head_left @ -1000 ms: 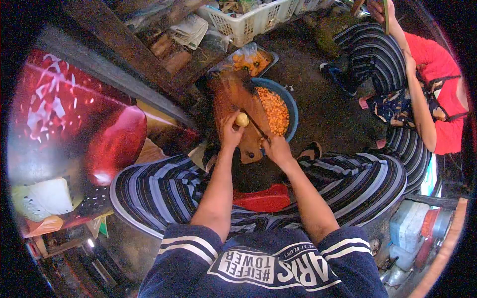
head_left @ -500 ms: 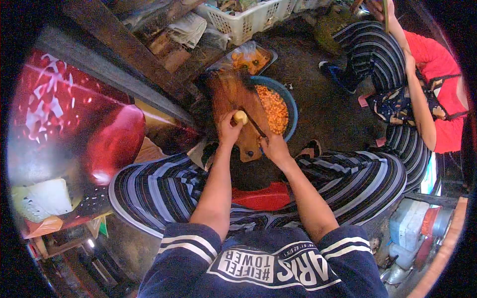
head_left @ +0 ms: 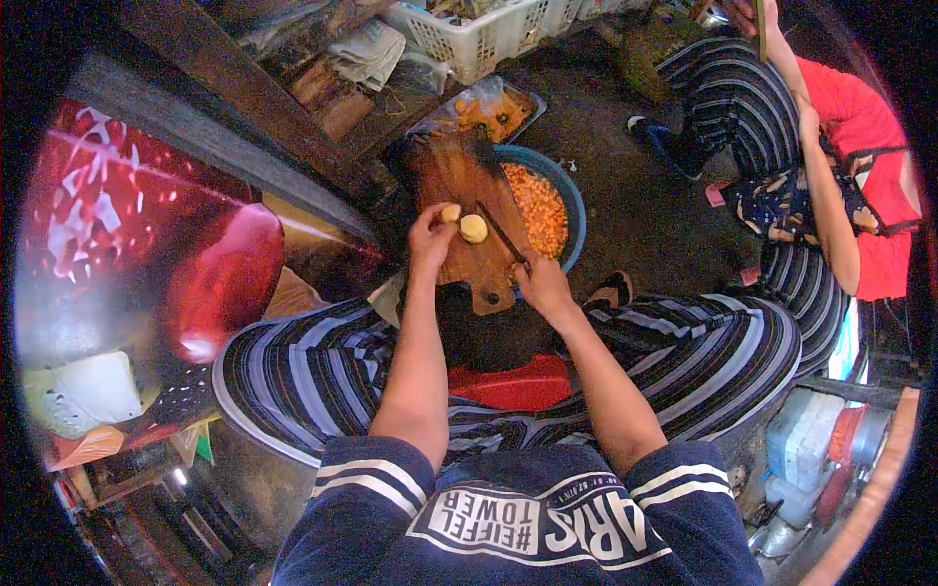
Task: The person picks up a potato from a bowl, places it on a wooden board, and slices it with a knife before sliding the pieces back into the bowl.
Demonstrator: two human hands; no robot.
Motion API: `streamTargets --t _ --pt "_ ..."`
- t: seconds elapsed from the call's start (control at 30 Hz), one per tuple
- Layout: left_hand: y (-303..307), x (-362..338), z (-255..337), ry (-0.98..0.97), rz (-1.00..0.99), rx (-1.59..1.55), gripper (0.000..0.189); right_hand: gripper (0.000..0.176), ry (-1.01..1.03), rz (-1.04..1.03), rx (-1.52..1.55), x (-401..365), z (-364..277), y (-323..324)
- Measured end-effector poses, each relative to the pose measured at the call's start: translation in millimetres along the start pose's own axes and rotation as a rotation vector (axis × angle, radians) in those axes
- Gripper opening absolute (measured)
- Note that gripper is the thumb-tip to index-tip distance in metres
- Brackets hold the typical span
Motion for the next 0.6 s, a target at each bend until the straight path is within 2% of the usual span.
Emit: streamTargets --t 0.03,0.1,0.17,0.2,0.27,0.3,0.37,0.47,0.6 --pt "-7.7 -1.5 1.5 0.030 -0.101 0.002 0.034 0.027 -0.028 -0.047 -0.004 0.0 0.1 -1.2" --pt "-11.7 -2.6 -0.3 0.051 -0.149 0.063 0.037 0.031 -0.058 -0.095 -0.011 -1.0 2.8 -3.9" --pt "-19.2 -3.1 9.5 -0.288 -0.189 0.420 0.039 0.031 0.010 -0.005 -0.021 -0.4 2.9 -1.9" --pt "-20.4 -2.2 6.9 -0.288 -0.190 0.420 0.039 0.031 0.009 -0.004 -0.021 -0.7 2.2 -0.5" --pt "-27.2 -4.1 7.7 -0.442 -0.249 0.514 0.039 0.031 0.004 0.006 -0.016 -1.2 0.2 2.4" --pt "-27.7 -3.6 3.8 -0.443 -0.250 0.514 0.039 0.031 0.003 0.007 -0.015 -0.8 -1.5 4.3" --pt "-28.4 -3.2 -3.9 -0.430 -0.268 0.453 0.043 0.032 -0.034 -0.128 -0.034 -1.0 -2.6 0.4" --pt "-26.9 -11.8 12.2 -0.332 -0.183 0.410 0.045 0.032 -0.001 -0.104 -0.033 -1.0 0.5 -4.8" --pt "-28.6 -12.3 4.0 -0.335 -0.174 0.421 0.046 0.032 -0.030 -0.108 -0.075 -0.6 1.5 -5.2"
Point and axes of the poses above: each hand's wrist, its own x-axis towards the middle knuckle, its own y-axis out of the back of the hand, z = x × y, the point moved 6 cm from there along x, towards the middle knuckle, and after that the axes turned 5 degrees about z, right-handed, at the moved point
